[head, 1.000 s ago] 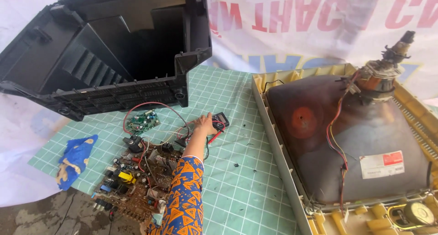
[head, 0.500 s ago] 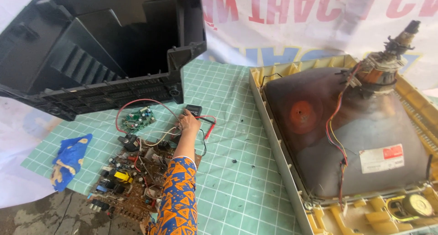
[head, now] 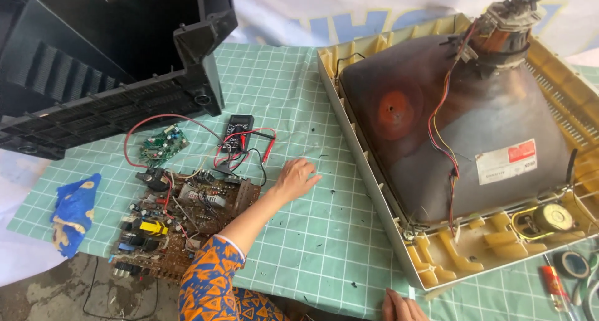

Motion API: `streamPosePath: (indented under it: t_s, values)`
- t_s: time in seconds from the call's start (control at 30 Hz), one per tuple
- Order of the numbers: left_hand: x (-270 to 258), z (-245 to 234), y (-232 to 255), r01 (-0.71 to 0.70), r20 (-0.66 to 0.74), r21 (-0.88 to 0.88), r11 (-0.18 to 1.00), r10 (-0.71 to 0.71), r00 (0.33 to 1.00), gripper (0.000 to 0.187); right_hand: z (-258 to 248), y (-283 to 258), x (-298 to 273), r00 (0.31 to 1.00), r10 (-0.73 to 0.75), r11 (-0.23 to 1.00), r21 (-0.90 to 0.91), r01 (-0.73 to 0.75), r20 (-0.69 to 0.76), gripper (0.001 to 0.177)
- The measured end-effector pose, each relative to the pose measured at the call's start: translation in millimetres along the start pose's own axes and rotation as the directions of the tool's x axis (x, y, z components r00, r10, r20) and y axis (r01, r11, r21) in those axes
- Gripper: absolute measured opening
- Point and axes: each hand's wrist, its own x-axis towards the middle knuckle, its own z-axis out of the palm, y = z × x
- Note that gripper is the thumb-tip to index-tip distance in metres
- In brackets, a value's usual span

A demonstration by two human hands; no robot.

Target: Repairing and cleaning a CRT television, involving soldering circuit board components and handling the internal speaker.

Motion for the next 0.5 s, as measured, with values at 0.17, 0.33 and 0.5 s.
streamPosePath:
  t_s: [0.17,0.33,0.5]
  values:
    - [-24,-20,10,0.229,0.283,-0.078,0.970,-0.199,0.938,0.024,2,12,-8,0.998,-0.012,0.999,-0.037,0.014,0.054,0.015]
    - [-5,-21,0,0.334,0.355,-0.153,0.930,-0.264,0.897,0.020,11,17,-14,0.999,0.023,1.000,-0.019,-0.023,0.025,0.012]
    - [68,12,-38,0.377,-0.020,-0.197,0.905,-0.389,0.921,0.020,45,50,-46,0.989,0.148,0.985,-0.096,-0.147,0.005,0.013]
